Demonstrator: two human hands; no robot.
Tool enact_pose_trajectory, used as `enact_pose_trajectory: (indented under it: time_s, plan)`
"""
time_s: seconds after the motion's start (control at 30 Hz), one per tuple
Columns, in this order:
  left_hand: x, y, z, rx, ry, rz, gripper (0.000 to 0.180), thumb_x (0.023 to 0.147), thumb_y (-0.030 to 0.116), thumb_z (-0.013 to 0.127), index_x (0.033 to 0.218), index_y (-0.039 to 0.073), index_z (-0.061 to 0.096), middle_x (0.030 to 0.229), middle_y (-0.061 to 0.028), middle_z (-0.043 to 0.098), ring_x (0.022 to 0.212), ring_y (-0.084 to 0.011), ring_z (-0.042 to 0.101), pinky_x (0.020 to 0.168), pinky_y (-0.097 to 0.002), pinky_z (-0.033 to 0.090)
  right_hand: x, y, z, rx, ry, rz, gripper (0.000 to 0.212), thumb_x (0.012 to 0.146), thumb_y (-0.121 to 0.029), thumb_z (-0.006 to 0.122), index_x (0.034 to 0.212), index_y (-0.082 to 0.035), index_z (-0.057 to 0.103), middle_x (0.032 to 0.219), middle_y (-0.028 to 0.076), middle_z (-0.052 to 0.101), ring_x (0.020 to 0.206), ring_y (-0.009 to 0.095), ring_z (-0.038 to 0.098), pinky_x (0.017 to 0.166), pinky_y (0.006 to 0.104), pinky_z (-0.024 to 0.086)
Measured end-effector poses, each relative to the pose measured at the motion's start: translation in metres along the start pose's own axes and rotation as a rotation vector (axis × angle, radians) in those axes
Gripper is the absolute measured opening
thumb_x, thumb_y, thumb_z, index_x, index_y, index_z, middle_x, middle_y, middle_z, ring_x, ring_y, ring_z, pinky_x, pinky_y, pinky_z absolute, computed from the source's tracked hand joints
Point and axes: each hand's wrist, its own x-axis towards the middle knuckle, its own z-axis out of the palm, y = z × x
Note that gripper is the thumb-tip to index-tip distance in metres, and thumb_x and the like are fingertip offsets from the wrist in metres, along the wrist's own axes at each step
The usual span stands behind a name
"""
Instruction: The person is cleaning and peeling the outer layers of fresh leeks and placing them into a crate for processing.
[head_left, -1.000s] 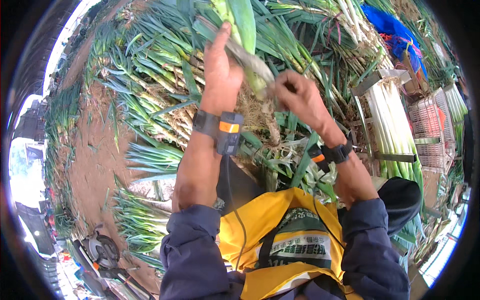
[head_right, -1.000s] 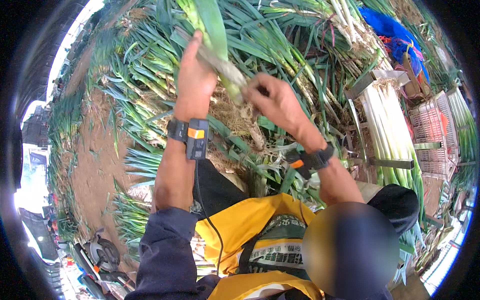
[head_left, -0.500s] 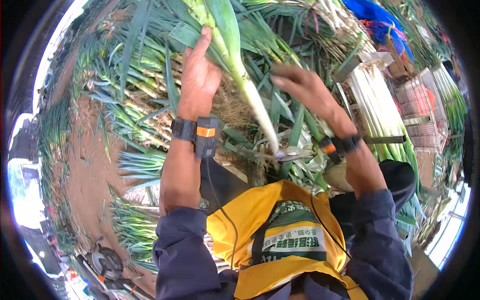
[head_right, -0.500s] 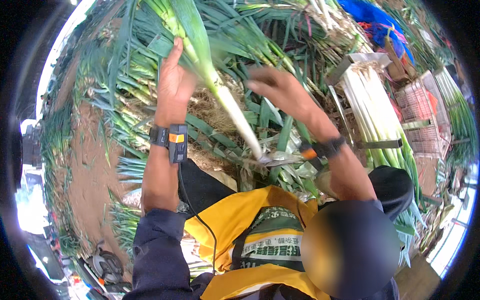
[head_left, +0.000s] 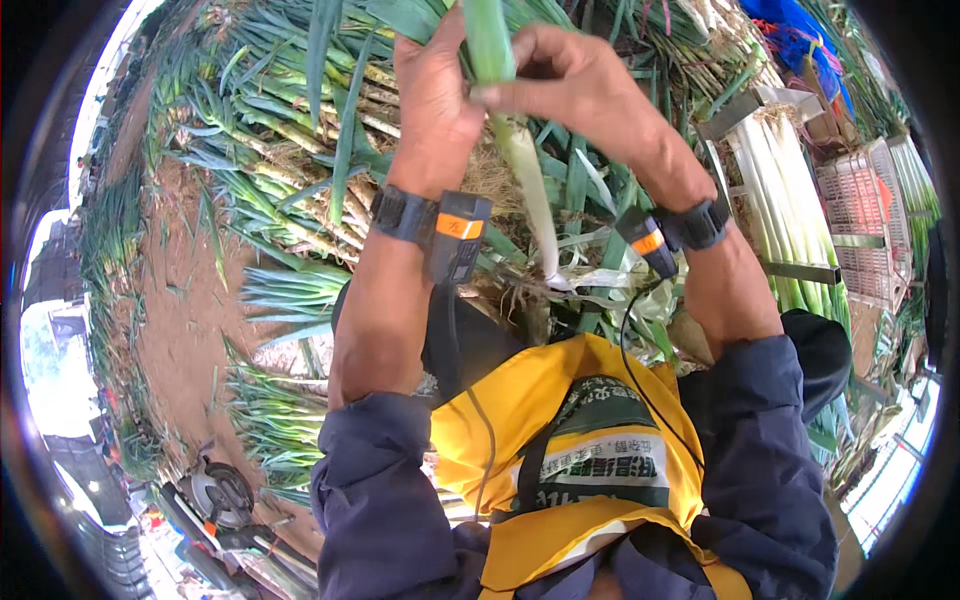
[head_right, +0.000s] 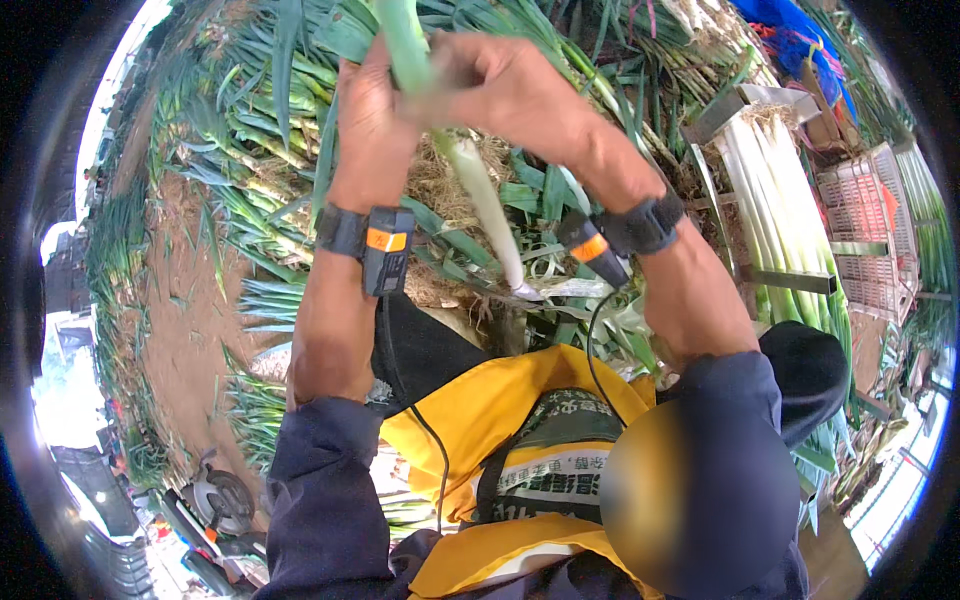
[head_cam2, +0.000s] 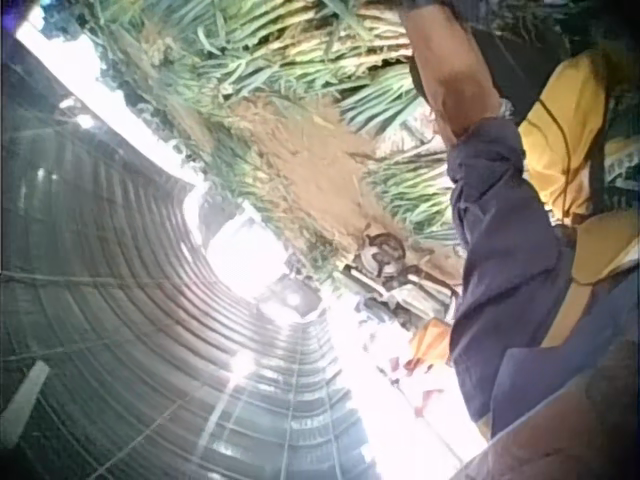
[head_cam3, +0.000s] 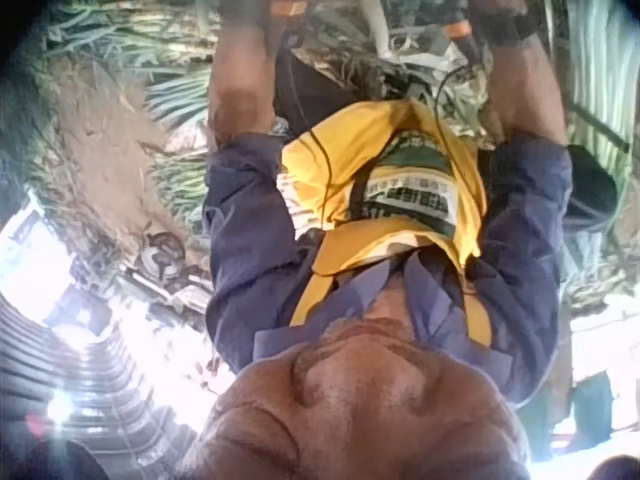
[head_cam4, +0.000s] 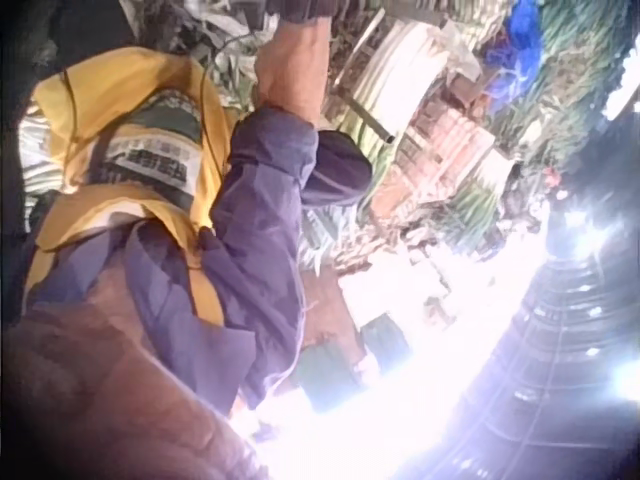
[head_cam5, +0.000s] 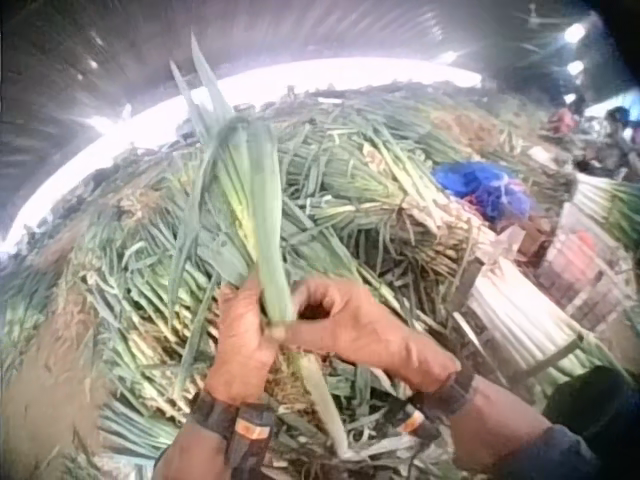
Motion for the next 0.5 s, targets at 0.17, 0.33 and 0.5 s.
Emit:
enact_pose_trajectory:
  time_s: [0.17, 0.33, 0.5]
  plan:
    - [0.006, 0.010, 0.030, 0.051, 0.488, -0.029, 0.073, 0.098, 0.022, 0.066, 0.156, 0.007, 0.025, 0.136, -0.0162, 0.050, 0.103, -0.0273, 0.061, 0.072, -0.0425, 0.055, -0.017, 0.005, -0.005, 0.175, 0.154, -0.020, 0.018, 0.090, -0.012, 0.074, 0.103, -0.001, 0.065, 0.095, 0.001, 0.068, 0.094, 0.008, 0.062, 0.085, 0.0245, 0.049]
    - [0.015, 0.035, -0.040, -0.138, 0.370, 0.222, 0.043, 0.084, 0.001, 0.077, 0.121, 0.006, 0.057, 0.112, -0.0056, 0.065, 0.100, -0.0225, 0.063, 0.084, -0.0436, 0.059, -0.080, 0.009, 0.001, 0.274, 0.173, 0.132, 0.029, 0.089, -0.020, 0.074, 0.108, 0.000, 0.065, 0.094, 0.005, 0.068, 0.086, 0.012, 0.062, 0.076, 0.0285, 0.050]
    - [0.010, 0.047, -0.036, -0.205, 0.473, 0.182, 0.037, 0.086, 0.005, 0.077, 0.118, 0.005, 0.059, 0.108, -0.0066, 0.066, 0.095, -0.0240, 0.064, 0.085, -0.0435, 0.059, -0.194, 0.095, -0.028, -0.471, -0.312, 0.529, 0.035, 0.086, -0.025, 0.075, 0.107, 0.000, 0.064, 0.090, 0.015, 0.070, 0.085, 0.022, 0.066, 0.075, 0.0373, 0.051]
